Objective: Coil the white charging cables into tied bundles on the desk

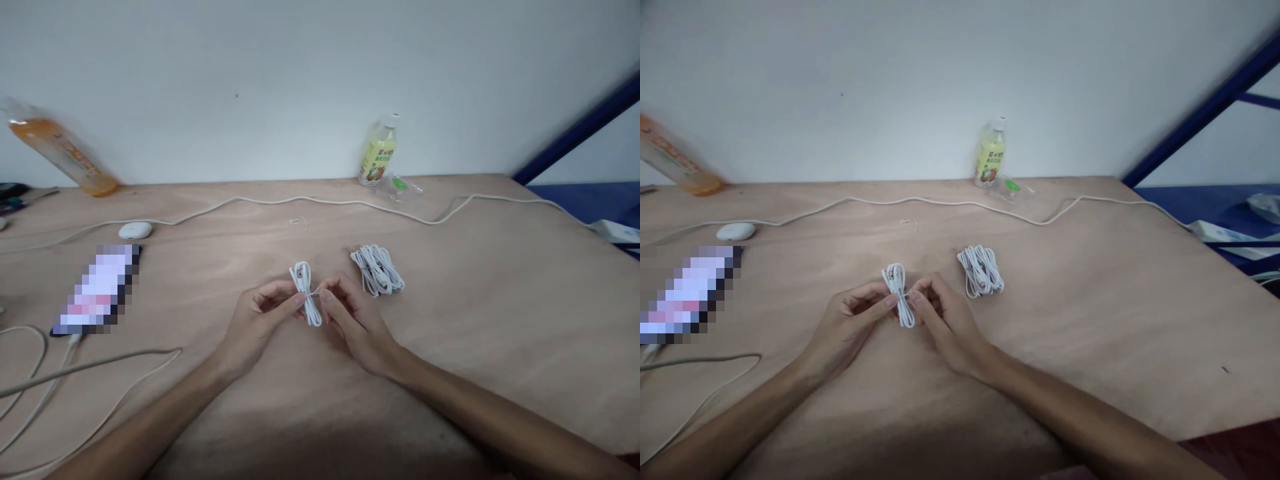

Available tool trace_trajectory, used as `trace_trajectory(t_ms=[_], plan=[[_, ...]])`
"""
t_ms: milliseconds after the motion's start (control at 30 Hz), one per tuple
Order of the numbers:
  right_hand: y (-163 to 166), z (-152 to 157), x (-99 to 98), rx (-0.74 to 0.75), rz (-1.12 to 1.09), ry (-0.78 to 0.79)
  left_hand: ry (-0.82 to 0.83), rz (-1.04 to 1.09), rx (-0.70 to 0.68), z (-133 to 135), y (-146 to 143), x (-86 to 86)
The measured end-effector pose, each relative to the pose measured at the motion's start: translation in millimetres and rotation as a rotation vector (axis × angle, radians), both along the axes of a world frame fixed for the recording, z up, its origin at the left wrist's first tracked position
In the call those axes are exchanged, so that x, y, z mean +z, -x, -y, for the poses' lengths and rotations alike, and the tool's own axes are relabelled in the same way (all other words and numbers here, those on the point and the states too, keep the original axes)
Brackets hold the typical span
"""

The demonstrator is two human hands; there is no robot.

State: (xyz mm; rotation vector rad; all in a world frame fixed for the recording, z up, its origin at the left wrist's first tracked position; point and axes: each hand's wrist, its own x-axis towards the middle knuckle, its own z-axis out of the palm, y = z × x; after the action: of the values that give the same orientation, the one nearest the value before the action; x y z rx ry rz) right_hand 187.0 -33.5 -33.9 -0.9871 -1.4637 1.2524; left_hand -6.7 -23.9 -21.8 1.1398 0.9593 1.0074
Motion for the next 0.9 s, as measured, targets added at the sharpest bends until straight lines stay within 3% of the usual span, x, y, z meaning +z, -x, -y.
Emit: trace_trajectory(t_ms=[533,900], plan=[[-1.5,2.7,-4.4,-0.203,0.169,-0.185,0.024,0.002,0.024,0.7,-0.2,-2.1],[-2.4,-6.1,2.0,-0.14,0.108,-0.06,-0.055,-0.078,0.064,2.2,-2.5,0.7]])
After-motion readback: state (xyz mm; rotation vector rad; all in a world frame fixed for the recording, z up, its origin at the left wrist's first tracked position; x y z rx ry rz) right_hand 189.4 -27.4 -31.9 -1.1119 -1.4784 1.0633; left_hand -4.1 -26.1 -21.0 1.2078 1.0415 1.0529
